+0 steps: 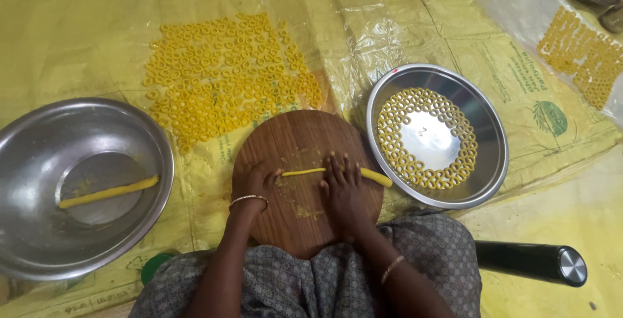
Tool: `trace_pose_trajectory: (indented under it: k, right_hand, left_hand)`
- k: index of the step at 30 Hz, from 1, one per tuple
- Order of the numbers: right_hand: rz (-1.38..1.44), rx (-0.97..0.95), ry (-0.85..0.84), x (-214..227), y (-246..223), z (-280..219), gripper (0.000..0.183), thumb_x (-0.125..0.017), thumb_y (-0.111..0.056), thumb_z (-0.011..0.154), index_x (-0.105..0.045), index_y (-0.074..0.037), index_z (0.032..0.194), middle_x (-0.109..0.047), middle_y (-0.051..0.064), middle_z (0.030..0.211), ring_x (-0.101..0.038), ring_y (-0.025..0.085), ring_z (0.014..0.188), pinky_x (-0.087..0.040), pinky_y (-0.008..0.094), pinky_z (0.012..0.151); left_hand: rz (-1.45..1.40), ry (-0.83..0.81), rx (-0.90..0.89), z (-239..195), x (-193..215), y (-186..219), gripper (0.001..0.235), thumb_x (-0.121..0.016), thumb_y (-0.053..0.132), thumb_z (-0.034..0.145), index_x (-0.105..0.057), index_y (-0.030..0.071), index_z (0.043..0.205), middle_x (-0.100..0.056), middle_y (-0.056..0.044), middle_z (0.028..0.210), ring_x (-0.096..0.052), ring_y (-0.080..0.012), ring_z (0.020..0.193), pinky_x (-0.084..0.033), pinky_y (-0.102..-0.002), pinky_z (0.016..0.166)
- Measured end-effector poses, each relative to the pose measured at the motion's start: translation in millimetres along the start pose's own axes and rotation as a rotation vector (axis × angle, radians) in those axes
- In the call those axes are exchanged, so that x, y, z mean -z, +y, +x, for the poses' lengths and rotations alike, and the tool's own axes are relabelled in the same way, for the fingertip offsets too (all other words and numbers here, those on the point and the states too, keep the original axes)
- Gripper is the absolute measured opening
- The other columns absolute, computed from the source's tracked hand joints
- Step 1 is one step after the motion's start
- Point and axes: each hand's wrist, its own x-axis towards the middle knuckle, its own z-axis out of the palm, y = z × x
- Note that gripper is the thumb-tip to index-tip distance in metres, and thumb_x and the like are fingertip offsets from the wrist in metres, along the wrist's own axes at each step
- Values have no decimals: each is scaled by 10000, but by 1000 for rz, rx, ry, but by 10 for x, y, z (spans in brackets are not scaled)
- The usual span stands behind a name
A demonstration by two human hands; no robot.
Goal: The person rolls a yellow dough rope on a wooden board, then pinches off small pieces and shapes them into rings. The finished rings are placed into a metal tray. The process repeats continuously throughout the clip.
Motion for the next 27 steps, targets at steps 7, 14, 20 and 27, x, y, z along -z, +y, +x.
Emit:
trace_pose_trajectory:
  k: [7,14,20,27]
  right_hand:
    - [-34,76,39,3,13,-207,644,-272,-391,1066,-226,-31,1598,-233,150,1670,-92,359,1548,-44,533,1229]
    - [-10,-8,0,2,34,-60,620,-295,-379,1069,-247,-62,1599,-245,136,1670,-106,379,1550,-41,571,1228]
    - [38,10,81,50,112,117,621,-365,-355,1066,-294,-55,1605,-299,141,1668,-157,381,1567,-74,567,1257]
    - [-49,22,52,7,16,-292,647,-365,-367,1030,-289,-19,1570,-301,187,1630,-162,402,1534,-108,558,1226]
  left_hand:
    - [-25,-58,57,-58,66,20,549,-634,477,962,-644,68,1328,-623,-220,1332,-622,-387,1196,-505,-475,1007]
    - [30,-44,10,-50,60,29,539,-620,496,978,-669,51,1278,-651,-200,1311,-630,-365,1203,-505,-460,1025]
    - [-30,-40,46,-45,50,-4,605,-605,504,965,-610,47,1361,-592,-206,1382,-590,-376,1238,-482,-467,1032]
    - [47,-42,33,33,-68,-46,691,-603,559,964,-584,21,1397,-556,-202,1455,-561,-373,1313,-428,-461,1125]
